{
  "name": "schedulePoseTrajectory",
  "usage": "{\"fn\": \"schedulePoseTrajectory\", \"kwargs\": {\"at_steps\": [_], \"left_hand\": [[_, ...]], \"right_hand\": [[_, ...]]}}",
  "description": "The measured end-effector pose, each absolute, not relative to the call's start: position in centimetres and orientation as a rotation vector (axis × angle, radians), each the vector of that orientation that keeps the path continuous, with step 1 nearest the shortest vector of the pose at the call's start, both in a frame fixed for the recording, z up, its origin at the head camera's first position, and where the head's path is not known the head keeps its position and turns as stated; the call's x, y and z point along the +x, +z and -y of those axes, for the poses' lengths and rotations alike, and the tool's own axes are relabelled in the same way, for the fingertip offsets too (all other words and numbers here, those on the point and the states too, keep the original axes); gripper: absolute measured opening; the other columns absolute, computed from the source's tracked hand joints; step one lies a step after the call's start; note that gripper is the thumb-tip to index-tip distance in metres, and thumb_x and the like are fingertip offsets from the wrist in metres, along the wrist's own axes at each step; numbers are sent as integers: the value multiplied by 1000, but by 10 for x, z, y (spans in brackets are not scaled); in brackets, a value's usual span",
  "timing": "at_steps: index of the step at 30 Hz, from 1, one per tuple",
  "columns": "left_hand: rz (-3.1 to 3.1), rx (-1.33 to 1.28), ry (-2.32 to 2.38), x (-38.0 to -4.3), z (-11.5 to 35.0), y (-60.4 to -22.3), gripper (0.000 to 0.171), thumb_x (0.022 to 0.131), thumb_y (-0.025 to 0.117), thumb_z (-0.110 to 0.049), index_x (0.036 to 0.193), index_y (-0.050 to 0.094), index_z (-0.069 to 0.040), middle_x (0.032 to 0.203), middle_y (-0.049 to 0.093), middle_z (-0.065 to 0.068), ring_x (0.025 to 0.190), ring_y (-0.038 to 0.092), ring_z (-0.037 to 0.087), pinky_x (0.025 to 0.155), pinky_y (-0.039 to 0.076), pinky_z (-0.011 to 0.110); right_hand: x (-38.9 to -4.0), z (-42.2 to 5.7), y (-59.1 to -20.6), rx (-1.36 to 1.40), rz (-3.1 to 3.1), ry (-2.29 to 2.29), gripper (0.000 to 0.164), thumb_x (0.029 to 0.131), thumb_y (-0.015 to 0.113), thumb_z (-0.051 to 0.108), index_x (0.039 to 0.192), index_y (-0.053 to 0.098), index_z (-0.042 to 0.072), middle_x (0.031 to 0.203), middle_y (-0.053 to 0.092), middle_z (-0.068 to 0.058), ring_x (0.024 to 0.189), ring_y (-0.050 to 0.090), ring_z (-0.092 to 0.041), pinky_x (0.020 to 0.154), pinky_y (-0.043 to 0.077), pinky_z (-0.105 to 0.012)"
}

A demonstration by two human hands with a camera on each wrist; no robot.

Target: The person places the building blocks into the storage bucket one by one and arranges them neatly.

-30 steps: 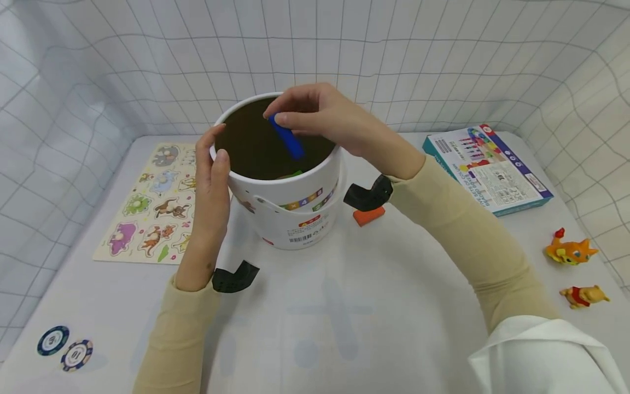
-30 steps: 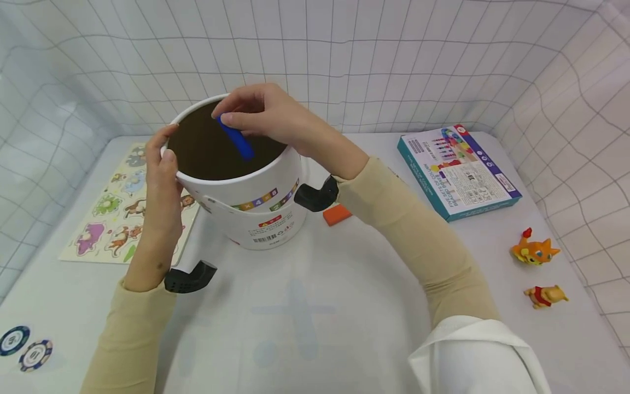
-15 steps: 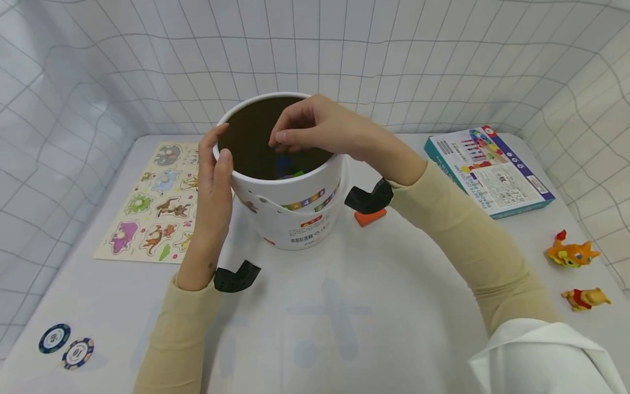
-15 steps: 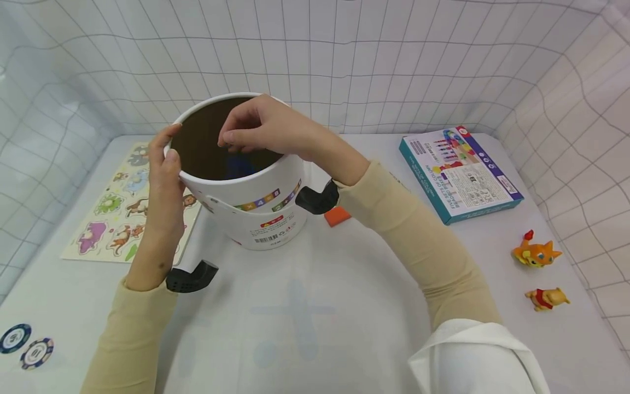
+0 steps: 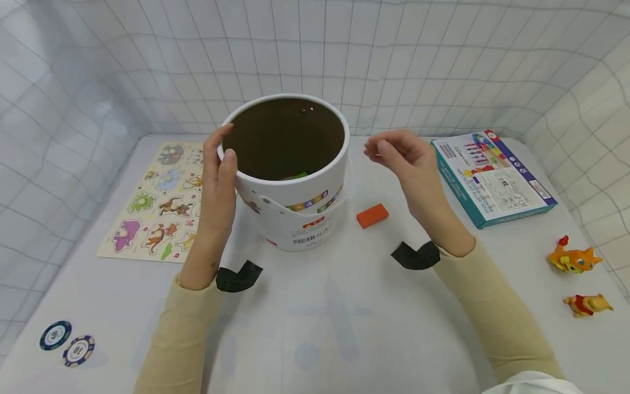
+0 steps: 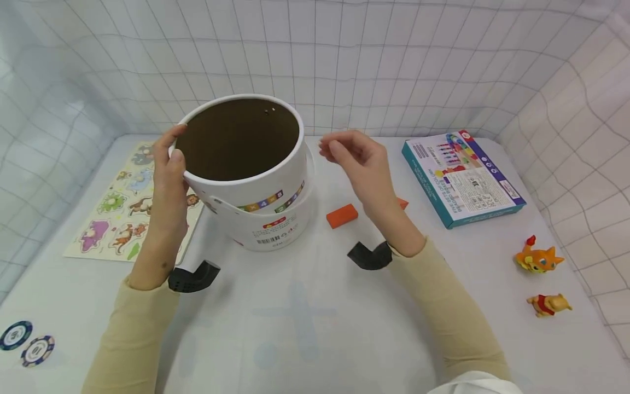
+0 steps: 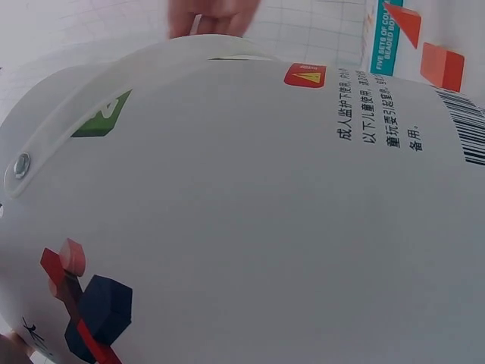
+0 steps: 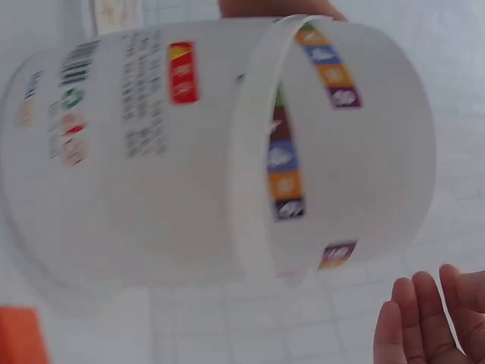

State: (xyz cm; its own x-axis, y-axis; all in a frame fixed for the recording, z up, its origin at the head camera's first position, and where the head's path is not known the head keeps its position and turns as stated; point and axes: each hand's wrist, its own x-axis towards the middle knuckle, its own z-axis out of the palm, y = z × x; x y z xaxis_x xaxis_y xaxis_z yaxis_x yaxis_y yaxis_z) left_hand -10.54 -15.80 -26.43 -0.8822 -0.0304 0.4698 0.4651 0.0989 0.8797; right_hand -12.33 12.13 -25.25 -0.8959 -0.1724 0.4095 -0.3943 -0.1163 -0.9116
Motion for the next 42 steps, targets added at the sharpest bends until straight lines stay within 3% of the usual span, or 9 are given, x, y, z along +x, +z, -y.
{"fn": "schedulePoseTrajectory", "kwargs": {"at_steps": [4, 7, 11, 14, 22, 31, 37, 42], "left_hand": [[2015, -422, -1832, -105, 159, -263, 45, 91, 32, -24, 135, 28, -15, 138, 25, 1, 126, 23, 17, 102, 20, 37], [2012, -426, -1834, -105, 159, -263, 44, 91, 32, -24, 135, 29, -16, 139, 25, 1, 126, 23, 17, 103, 19, 38], [2002, -430, -1817, -104, 160, -264, 44, 91, 32, -24, 135, 30, -17, 138, 26, 2, 127, 22, 18, 103, 18, 40], [1995, -436, -1823, -103, 160, -265, 44, 91, 33, -24, 134, 31, -17, 138, 26, 3, 127, 22, 18, 103, 18, 42], [2014, -424, -1803, -103, 159, -264, 45, 91, 31, -22, 135, 29, -16, 139, 25, 3, 127, 21, 18, 103, 18, 38], [1996, -442, -1814, -104, 157, -264, 44, 91, 31, -21, 135, 29, -15, 138, 26, 4, 126, 21, 19, 103, 17, 41], [1990, -447, -1820, -104, 155, -265, 44, 91, 32, -22, 134, 30, -16, 138, 26, 3, 127, 22, 19, 103, 17, 41], [1982, -456, -1820, -106, 154, -265, 45, 90, 31, -20, 135, 29, -14, 138, 26, 5, 126, 22, 21, 102, 19, 37]], "right_hand": [[-118, -158, -292, 388, 2162, 2097, 25, 88, 53, 18, 104, 59, 1, 102, 60, -10, 96, 55, -21, 85, 44, -24], [-114, -180, -317, 261, 2458, 1885, 31, 89, 52, 26, 113, 57, 7, 113, 57, -4, 104, 50, -18, 90, 41, -28], [-113, -199, -345, 355, 2776, 1645, 40, 89, 53, 26, 126, 48, 12, 131, 43, -4, 122, 36, -23, 99, 29, -45], [-114, -202, -360, 509, 2901, 1567, 48, 87, 55, 23, 131, 42, 9, 137, 37, -10, 128, 27, -27, 101, 21, -50], [-115, -188, -374, 697, 2938, 1489, 49, 85, 59, 20, 130, 43, 8, 134, 41, -8, 127, 30, -23, 103, 21, -45], [-123, -167, -378, 764, 2873, 1300, 48, 82, 58, 2, 128, 45, 7, 130, 45, -9, 122, 36, -24, 101, 26, -41], [-125, -164, -378, 745, 2867, 1088, 38, 79, 60, -1, 116, 55, 5, 114, 55, -10, 109, 45, -26, 95, 33, -41], [-124, -164, -373, 702, 2935, 1024, 32, 76, 66, 4, 107, 57, 4, 107, 54, -10, 103, 45, -26, 92, 34, -41]]}}
